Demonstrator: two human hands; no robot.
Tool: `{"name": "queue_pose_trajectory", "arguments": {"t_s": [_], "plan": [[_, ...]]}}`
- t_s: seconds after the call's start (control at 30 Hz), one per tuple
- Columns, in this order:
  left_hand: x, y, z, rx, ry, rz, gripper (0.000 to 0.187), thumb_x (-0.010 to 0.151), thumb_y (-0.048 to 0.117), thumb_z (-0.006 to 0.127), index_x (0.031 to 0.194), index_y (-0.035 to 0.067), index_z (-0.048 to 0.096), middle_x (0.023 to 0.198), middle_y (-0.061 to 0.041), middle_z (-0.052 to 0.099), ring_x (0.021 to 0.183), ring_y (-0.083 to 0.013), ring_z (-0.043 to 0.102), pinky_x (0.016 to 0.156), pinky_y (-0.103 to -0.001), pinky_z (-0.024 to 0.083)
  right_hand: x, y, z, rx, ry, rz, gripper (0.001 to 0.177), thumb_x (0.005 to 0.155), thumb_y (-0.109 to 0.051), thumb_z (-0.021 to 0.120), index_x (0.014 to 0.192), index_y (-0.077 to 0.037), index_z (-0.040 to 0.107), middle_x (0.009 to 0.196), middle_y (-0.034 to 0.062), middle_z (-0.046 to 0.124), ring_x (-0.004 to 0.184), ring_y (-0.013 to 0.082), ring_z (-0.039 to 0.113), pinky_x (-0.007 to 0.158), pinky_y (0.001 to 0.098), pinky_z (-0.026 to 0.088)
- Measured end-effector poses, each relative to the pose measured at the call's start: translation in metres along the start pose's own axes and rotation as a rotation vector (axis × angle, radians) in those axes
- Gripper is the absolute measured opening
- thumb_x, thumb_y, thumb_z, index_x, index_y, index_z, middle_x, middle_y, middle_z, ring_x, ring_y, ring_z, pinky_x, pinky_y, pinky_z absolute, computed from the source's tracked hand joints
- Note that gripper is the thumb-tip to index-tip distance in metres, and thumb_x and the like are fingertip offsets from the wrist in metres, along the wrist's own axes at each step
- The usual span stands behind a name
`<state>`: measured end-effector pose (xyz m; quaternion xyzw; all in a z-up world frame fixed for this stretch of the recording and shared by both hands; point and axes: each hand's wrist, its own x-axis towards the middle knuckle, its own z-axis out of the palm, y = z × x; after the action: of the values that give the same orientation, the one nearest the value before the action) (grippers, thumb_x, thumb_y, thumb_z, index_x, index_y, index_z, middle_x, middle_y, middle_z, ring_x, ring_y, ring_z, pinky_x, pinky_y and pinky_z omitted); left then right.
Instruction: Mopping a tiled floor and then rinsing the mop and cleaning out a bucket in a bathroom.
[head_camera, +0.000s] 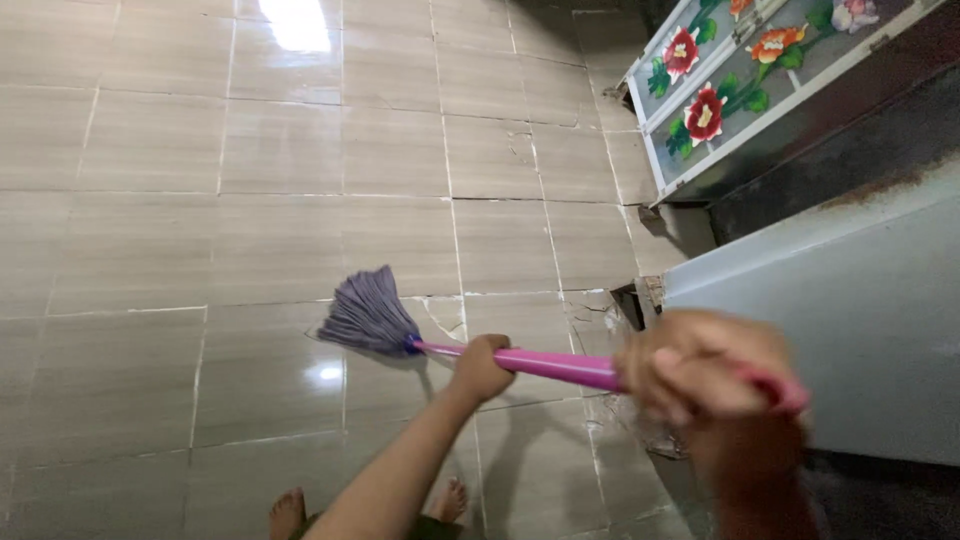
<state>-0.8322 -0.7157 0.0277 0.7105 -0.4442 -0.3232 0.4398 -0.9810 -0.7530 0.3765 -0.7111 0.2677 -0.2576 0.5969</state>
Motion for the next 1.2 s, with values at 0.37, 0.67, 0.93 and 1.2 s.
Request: {"name": "queue_pose_trajectory", "arguments": {"t_s": [0.37,0.67,0.93,1.2], "plan": [[-0.006,0.075,0.168,-0.118,-0.309,0.059,0.017,0.076,0.021,0.063,0.078,0.005,0.069,0.082,-0.023,0.070,0.083,-0.0436,0.069,0.082,-0.054,0.051,-0.033,-0.010,-0.099,-0.182,0.190,0.273,0.032,0.082,-0.012,0.053,0.054,-0.004,0.041,0.046,0.0067,0.040,0.042,0.0181,0.037,0.043,0.0342,0.032],[0.095,0.087,0.166,0.345,-0.612,0.091,0.022,0.079,0.029,0.065,0.094,0.016,0.076,0.098,-0.012,0.078,0.101,-0.0326,0.074,0.100,-0.061,0.046,-0.072,0.055,-0.139,-0.120,0.440,-0.044,0.031,0.097,-0.015,0.053,0.067,-0.005,0.048,0.059,0.0040,0.047,0.050,0.0153,0.045,0.049,0.0321,0.042],[0.109,0.034,0.236,0.307,-0.417,0.092,0.026,0.086,0.035,0.074,0.094,0.010,0.075,0.109,-0.016,0.071,0.106,-0.0377,0.068,0.090,-0.047,0.053,-0.132,0.114,-0.123,-0.258,0.496,-0.010,0.022,0.090,-0.021,0.058,0.076,-0.006,0.064,0.063,-0.0010,0.055,0.054,0.0104,0.050,0.051,0.0284,0.041],[-0.012,0.124,0.275,0.220,-0.703,0.031,0.030,0.090,0.040,0.070,0.093,0.011,0.073,0.104,-0.012,0.073,0.102,-0.0347,0.068,0.086,-0.054,0.051,-0.231,0.063,-0.174,-0.085,0.633,0.153,0.032,0.093,-0.015,0.056,0.066,-0.009,0.040,0.064,0.0017,0.035,0.054,0.0153,0.036,0.052,0.0363,0.036]]}}
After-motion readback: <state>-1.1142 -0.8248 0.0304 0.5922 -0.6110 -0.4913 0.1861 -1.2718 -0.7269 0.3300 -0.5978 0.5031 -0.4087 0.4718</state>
